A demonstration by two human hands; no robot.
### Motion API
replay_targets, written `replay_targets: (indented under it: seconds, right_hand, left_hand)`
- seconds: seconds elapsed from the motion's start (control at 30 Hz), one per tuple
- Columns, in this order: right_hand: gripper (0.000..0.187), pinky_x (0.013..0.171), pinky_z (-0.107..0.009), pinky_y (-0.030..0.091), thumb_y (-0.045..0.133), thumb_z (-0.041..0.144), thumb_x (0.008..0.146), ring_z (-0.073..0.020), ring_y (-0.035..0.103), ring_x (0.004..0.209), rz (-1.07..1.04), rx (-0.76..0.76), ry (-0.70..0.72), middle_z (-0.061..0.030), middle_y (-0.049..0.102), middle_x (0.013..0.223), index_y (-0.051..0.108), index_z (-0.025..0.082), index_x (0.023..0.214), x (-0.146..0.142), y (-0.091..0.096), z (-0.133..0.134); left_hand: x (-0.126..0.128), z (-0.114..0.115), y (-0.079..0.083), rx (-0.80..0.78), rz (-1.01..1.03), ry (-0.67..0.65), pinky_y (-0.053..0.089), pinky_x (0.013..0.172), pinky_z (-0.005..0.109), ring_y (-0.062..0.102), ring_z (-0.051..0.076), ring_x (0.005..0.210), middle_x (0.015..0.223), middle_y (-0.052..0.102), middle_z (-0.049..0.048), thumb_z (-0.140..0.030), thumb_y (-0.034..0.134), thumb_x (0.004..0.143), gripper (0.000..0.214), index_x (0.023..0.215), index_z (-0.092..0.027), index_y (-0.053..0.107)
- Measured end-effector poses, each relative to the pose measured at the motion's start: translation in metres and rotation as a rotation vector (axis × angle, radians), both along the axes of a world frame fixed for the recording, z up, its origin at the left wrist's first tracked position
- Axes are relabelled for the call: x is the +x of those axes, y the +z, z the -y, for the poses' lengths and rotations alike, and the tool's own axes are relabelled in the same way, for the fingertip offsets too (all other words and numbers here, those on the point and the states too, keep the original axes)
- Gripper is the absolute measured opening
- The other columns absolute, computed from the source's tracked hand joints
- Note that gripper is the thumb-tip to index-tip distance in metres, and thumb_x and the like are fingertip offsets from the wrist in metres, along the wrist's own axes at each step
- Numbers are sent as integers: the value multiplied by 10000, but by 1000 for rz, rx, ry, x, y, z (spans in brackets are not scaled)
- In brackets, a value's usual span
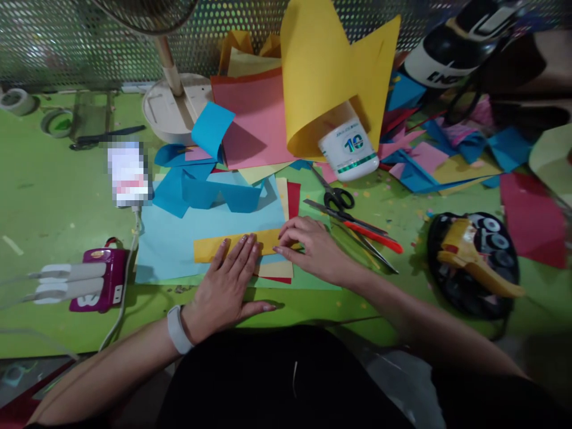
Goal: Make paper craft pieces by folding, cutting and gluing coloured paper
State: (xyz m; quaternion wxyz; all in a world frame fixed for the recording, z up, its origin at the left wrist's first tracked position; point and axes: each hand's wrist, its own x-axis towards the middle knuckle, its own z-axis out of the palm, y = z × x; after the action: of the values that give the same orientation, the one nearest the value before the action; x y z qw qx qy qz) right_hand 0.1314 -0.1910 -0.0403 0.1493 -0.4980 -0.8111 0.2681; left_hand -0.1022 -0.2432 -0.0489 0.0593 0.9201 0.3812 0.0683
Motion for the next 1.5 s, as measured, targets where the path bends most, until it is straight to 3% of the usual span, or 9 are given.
replay_targets:
  seconds: [0.63, 1.2, 1.5]
  right_hand:
    - [248, 880, -421, 393, 568, 378, 946, -239, 579, 1013, 29, -33, -7, -50, 652, 985, 637, 202, 785, 6, 3, -4]
    - [239, 870, -406, 379, 575, 369, 941, -231, 577, 1002, 34, -37, -16, -44, 648, 981, 639, 205, 779, 7, 1, -4]
    - [295, 824, -387, 362, 502, 436, 972, -222, 581, 969, 41, 76, -39, -48, 661, 979, 670, 219, 862, -9, -2, 7]
  left_hand:
    - [0, 0, -1, 52, -51, -9, 121, 1208, 531, 189, 329, 1486, 1579, 268, 218, -763, 325, 866, 1035, 1538, -8, 104]
    - [0, 1, -1, 57, -57, 4, 117, 1215, 524, 168, 316, 1493, 1585, 259, 208, -756, 346, 866, 1038, 1547, -25, 63]
    - [0, 0, -1, 54, -19, -3, 147, 1210, 520, 200, 319, 1485, 1570, 297, 213, -746, 369, 868, 994, 1522, -21, 183]
